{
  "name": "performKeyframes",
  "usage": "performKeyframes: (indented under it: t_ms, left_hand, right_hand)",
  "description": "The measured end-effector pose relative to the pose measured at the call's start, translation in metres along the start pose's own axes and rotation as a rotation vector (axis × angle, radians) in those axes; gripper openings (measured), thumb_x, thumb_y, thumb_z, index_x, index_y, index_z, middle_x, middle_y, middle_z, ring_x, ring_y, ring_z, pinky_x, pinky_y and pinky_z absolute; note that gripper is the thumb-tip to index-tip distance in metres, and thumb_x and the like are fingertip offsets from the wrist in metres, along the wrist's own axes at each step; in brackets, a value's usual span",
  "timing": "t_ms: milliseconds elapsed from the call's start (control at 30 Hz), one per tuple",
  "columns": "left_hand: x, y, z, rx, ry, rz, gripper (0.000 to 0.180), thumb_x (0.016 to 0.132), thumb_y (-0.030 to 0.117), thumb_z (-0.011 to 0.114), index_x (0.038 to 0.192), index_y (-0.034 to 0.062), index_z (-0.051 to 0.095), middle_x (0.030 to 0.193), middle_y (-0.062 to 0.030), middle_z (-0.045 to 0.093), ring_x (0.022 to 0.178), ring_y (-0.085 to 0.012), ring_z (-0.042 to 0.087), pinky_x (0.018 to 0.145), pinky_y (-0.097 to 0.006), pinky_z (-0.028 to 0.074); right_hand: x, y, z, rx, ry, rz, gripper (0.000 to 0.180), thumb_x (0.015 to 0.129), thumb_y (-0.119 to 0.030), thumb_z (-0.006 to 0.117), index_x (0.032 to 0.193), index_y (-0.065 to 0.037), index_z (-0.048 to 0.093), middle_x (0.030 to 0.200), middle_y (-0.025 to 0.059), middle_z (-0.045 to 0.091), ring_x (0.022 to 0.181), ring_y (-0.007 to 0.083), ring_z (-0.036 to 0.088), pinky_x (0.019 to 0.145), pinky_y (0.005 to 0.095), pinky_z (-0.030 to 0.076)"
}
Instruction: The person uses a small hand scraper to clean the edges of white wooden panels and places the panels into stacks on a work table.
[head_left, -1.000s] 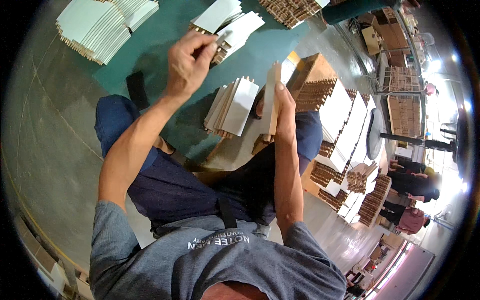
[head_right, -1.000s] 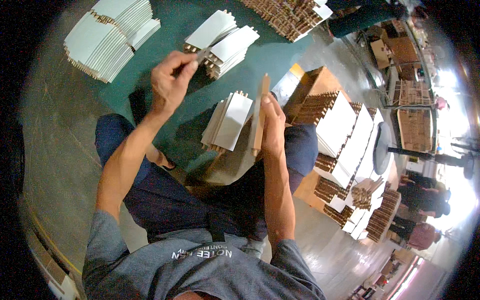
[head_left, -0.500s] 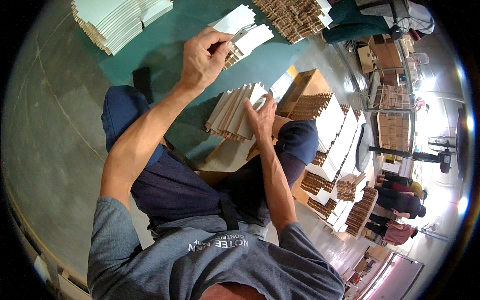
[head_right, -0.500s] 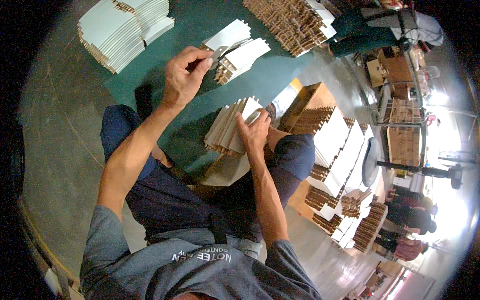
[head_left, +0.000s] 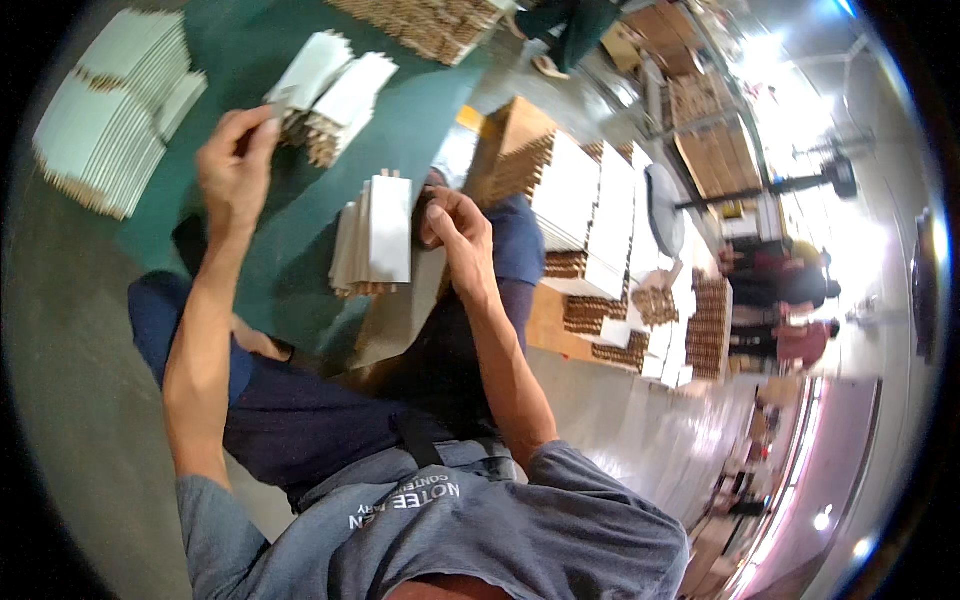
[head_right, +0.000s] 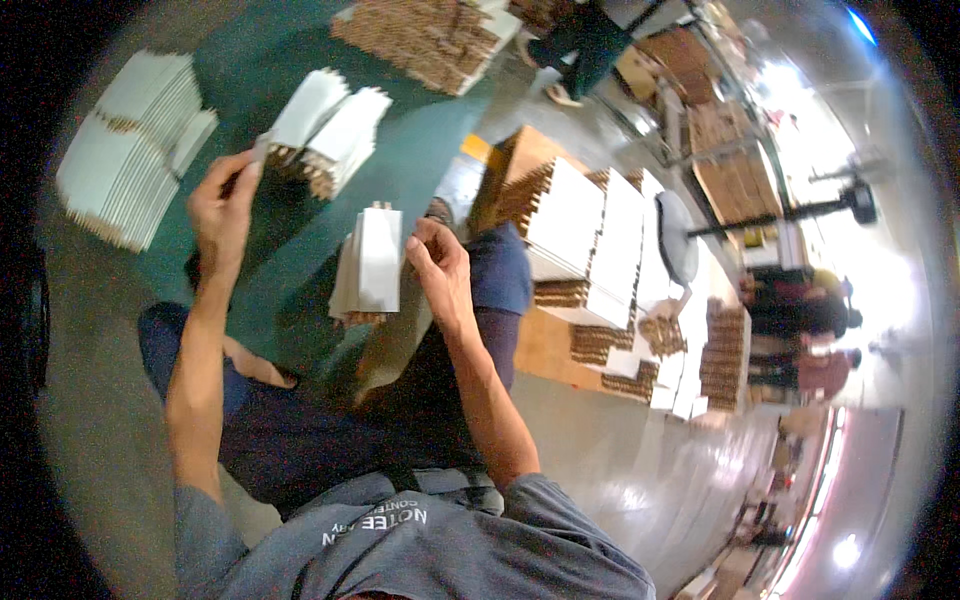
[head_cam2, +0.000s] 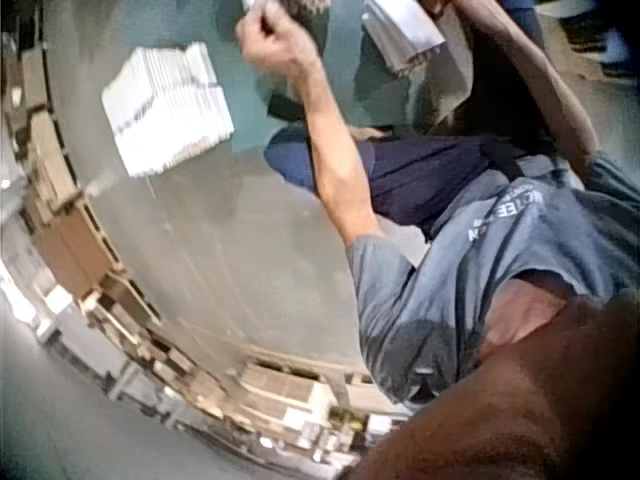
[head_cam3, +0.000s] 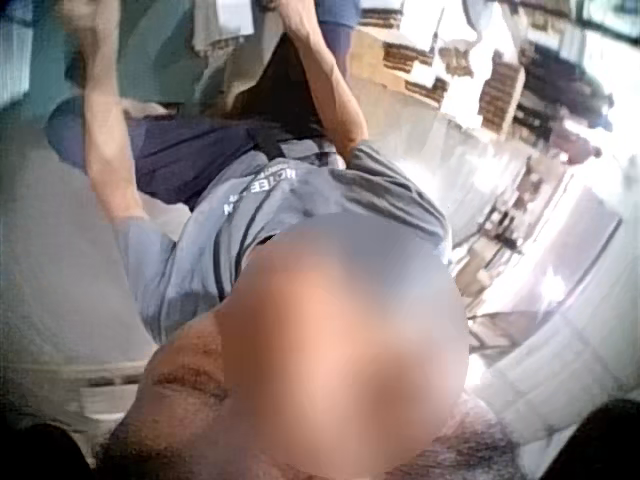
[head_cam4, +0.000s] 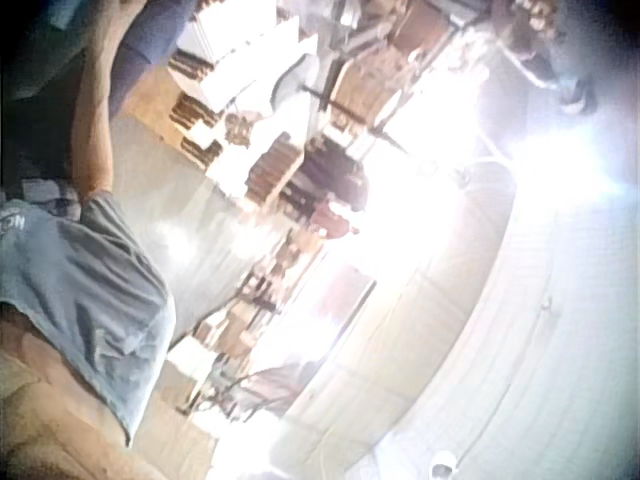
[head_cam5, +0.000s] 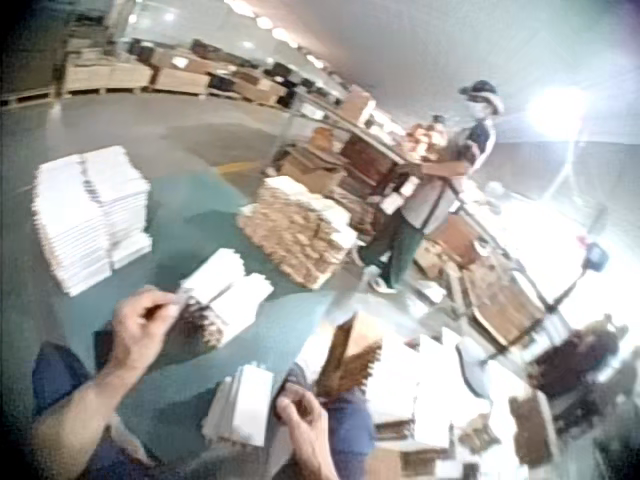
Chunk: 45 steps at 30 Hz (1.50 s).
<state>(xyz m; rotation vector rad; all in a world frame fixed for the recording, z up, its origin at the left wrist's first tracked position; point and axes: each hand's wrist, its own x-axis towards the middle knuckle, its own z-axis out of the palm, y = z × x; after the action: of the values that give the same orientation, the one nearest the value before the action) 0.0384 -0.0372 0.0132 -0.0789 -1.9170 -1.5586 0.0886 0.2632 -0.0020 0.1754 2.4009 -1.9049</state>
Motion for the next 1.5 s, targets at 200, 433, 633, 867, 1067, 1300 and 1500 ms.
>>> performKeyframes:
  t_ms: [200, 433, 633, 867, 1067, 1300, 1500]
  left_hand:
    - [-0.002, -0.034, -0.003, 0.037, -0.035, -0.153, 0.021, 0.094, 0.018, 0.068, 0.111, 0.0069, 0.074, 0.1, -0.0019, 0.072, 0.086, -0.01, 0.062, 0.077, -0.026, 0.049]
    - [-0.007, -0.06, 0.005, -0.035, -0.1, -0.204, 0.025, 0.095, 0.014, 0.068, 0.115, 0.0021, 0.072, 0.101, -0.0049, 0.071, 0.093, -0.0116, 0.063, 0.084, -0.027, 0.05]
    - [-0.016, -0.078, 0.0, 0.065, -0.071, -0.332, 0.025, 0.094, 0.014, 0.07, 0.115, 0.0009, 0.072, 0.094, -0.0003, 0.068, 0.081, -0.0077, 0.055, 0.073, -0.024, 0.045]
    - [-0.024, -0.074, 0.004, 0.159, -0.107, -0.374, 0.022, 0.094, 0.008, 0.068, 0.114, -0.0011, 0.071, 0.094, -0.0002, 0.067, 0.08, -0.0085, 0.055, 0.072, -0.025, 0.045]
    - [-0.03, -0.083, 0.017, 0.093, -0.114, -0.334, 0.02, 0.092, 0.003, 0.067, 0.112, -0.001, 0.071, 0.091, 0.0001, 0.067, 0.078, -0.0081, 0.057, 0.069, -0.024, 0.046]
    - [-0.025, -0.071, 0.006, 0.135, -0.108, -0.289, 0.019, 0.092, 0.006, 0.068, 0.109, -0.0019, 0.071, 0.091, -0.0022, 0.068, 0.078, -0.0108, 0.057, 0.071, -0.028, 0.047]
    - [-0.024, -0.054, 0.021, 0.088, -0.073, -0.278, 0.016, 0.088, 0.003, 0.065, 0.102, -0.0044, 0.07, 0.087, -0.0051, 0.065, 0.076, -0.0125, 0.058, 0.07, -0.028, 0.047]
  right_hand:
    - [-0.068, -0.006, -0.081, 0.441, 0.417, -0.127, 0.024, 0.097, -0.012, 0.064, 0.116, 0.001, 0.067, 0.098, 0.0069, 0.068, 0.077, 0.0098, 0.061, 0.067, 0.0245, 0.05]
    - [-0.096, 0.187, -0.229, 0.96, 0.551, 0.275, 0.023, 0.102, -0.028, 0.056, 0.104, -0.006, 0.062, 0.085, 0.0014, 0.064, 0.069, 0.0132, 0.054, 0.06, 0.0277, 0.042]
    - [-0.082, 0.243, -0.292, 1.019, 0.925, 0.398, 0.041, 0.097, -0.045, 0.06, 0.097, -0.005, 0.052, 0.078, 0.0089, 0.056, 0.06, 0.0177, 0.047, 0.051, 0.0304, 0.04]
    - [-0.018, 0.233, -0.346, 0.806, 1.095, 0.472, 0.079, 0.075, -0.055, 0.083, 0.121, 0.001, 0.051, 0.098, 0.0208, 0.063, 0.063, 0.0262, 0.056, 0.051, 0.0371, 0.048]
    - [-0.006, 0.25, -0.366, 0.616, 1.115, 0.444, 0.047, 0.081, -0.032, 0.084, 0.103, 0.001, 0.059, 0.071, 0.0174, 0.063, 0.049, 0.0279, 0.058, 0.039, 0.0365, 0.047]
    - [-0.007, 0.247, -0.36, 0.581, 1.091, 0.507, 0.025, 0.088, -0.013, 0.075, 0.082, 0.005, 0.059, 0.073, 0.0146, 0.061, 0.053, 0.0272, 0.061, 0.038, 0.038, 0.044]
    - [-0.037, 0.255, -0.383, 0.954, 1.06, 0.29, 0.01, 0.092, -0.013, 0.063, 0.089, -0.005, 0.058, 0.077, 0.0114, 0.067, 0.066, 0.0259, 0.067, 0.052, 0.0357, 0.056]
